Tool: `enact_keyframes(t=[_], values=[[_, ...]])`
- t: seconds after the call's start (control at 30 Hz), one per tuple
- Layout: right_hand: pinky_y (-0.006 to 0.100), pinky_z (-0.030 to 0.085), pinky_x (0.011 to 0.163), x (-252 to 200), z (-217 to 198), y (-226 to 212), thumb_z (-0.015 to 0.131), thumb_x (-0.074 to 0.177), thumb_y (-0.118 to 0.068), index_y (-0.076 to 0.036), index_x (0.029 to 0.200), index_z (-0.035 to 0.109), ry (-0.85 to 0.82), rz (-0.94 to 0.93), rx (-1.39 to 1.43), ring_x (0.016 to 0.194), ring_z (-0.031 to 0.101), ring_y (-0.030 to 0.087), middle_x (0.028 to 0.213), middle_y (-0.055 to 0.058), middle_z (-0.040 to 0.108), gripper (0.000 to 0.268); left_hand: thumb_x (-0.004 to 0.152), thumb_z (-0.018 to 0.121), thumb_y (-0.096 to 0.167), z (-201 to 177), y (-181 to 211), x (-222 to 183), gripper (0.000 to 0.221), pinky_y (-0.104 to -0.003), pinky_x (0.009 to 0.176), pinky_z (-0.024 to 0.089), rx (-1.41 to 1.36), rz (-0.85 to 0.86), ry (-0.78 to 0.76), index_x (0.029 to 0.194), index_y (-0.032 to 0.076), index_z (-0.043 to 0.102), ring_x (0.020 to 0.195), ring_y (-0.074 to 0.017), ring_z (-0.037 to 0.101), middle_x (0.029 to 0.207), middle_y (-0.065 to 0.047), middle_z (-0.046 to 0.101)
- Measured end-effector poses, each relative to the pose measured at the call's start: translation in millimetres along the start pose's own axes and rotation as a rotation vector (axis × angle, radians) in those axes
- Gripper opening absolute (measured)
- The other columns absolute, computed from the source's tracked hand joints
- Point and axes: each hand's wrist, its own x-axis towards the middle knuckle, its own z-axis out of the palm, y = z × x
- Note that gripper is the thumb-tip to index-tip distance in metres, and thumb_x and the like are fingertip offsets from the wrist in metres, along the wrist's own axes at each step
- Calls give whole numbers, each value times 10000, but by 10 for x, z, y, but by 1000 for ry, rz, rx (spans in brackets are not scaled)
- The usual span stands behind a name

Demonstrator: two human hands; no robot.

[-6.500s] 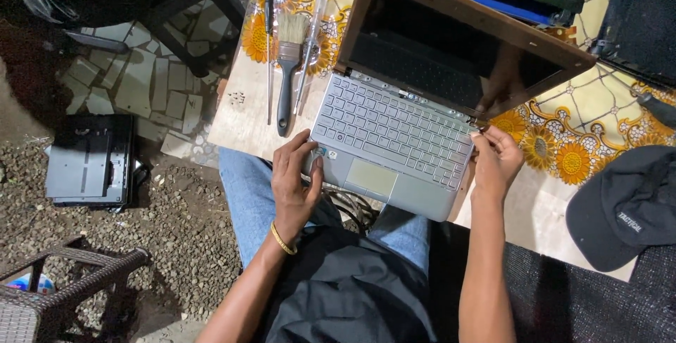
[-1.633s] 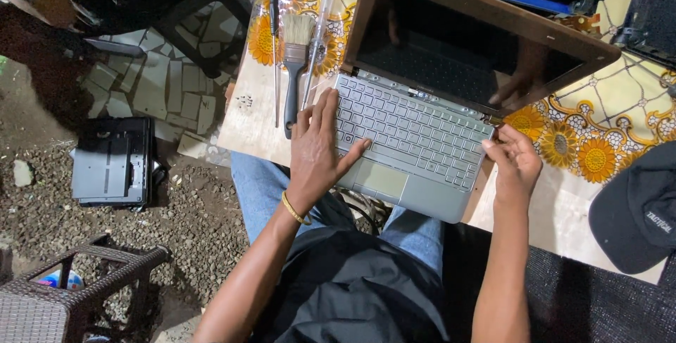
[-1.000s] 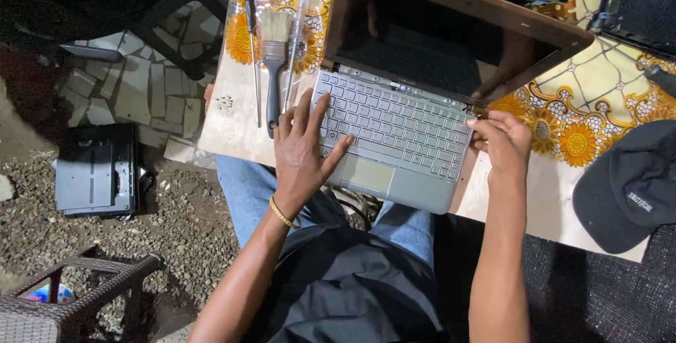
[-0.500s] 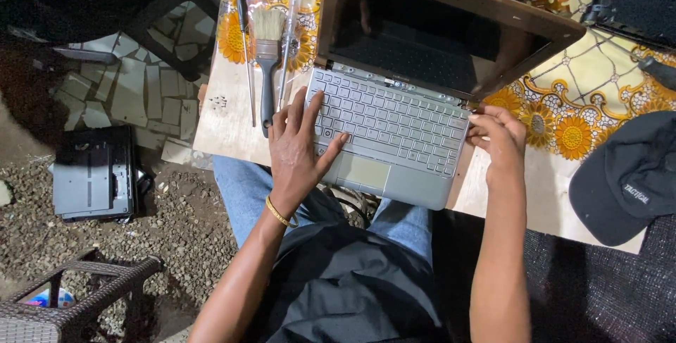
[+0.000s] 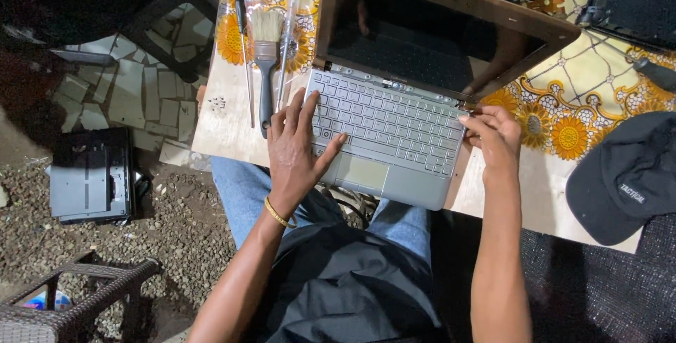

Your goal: The person is carefully prying and removing the keyboard from a laptop using a small tool.

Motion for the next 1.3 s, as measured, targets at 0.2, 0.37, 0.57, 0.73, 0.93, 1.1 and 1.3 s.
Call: enact_keyframes(t=[0.2, 0.37, 0.57, 0.73, 0.93, 1.1, 1.3], values=[[215, 597, 680, -54, 94, 44, 957, 835, -245, -96, 1236, 742, 21, -60, 56, 736, 680, 65, 958, -4, 687, 478, 1005, 786, 595, 28, -45, -15, 910, -554, 1176, 393, -63, -3, 8, 1714, 125, 464, 1432, -390, 501, 1689, -199, 524], [346, 608, 940, -342, 212, 166, 910, 985, -246, -107, 1312, 751, 154, -258, 97, 1130, 636, 191, 1208, 119, 692, 389, 1047, 769, 434, 85, -63, -193, 768, -597, 1257, 373, -103, 35, 135, 1638, 17, 510, 1485, -453, 504, 1653, -257, 516], [562, 407, 1291, -1113, 354, -24, 858, 1005, -108, -32, 1608, 577, 98, -230, 25, 1524, 513, 466, 1600, 283, 543, 670, 981, 844, 167, -147, 158, -457, 668, -582, 1210, 467, -205, -33, 174, 1567, 0, 570, 1426, -467, 563, 1598, -237, 516], [579, 328, 1330, -1252, 333, 3, 864, 971, -53, -26, 1646, 527, 66, -171, 31, 1596, 404, 496, 1654, 266, 463, 756, 968, 864, 247, -94, 106, -350, 674, -597, 1101, 519, -119, -2, 141, 1547, 39, 589, 1327, -430, 591, 1550, -230, 528], [511, 401, 1282, -1333, 198, 83, 737, 1086, -107, -43, 1562, 627, 82, -56, 113, 1520, 514, 403, 1505, 225, 553, 493, 914, 933, 310, -72, 47, -297, 751, -581, 1058, 517, -91, -5, 133, 1526, 31, 600, 1277, -430, 600, 1441, -185, 591], [473, 456, 1239, -1553, 95, 92, 708, 1091, -140, -32, 1491, 685, 90, -5, 155, 1418, 550, 288, 1388, 169, 590, 415, 941, 921, 329, -36, 47, -318, 737, -578, 1043, 516, -130, -43, 149, 1541, 62, 586, 1247, -415, 596, 1401, -168, 591], [531, 437, 1289, -1909, 140, -37, 646, 1108, -116, -45, 1457, 696, 98, -50, 171, 1442, 615, 354, 1378, 226, 644, 360, 908, 943, 273, 13, 87, -316, 617, -616, 993, 518, -154, -72, 175, 1404, 89, 627, 1245, -455, 588, 1429, -166, 564]])
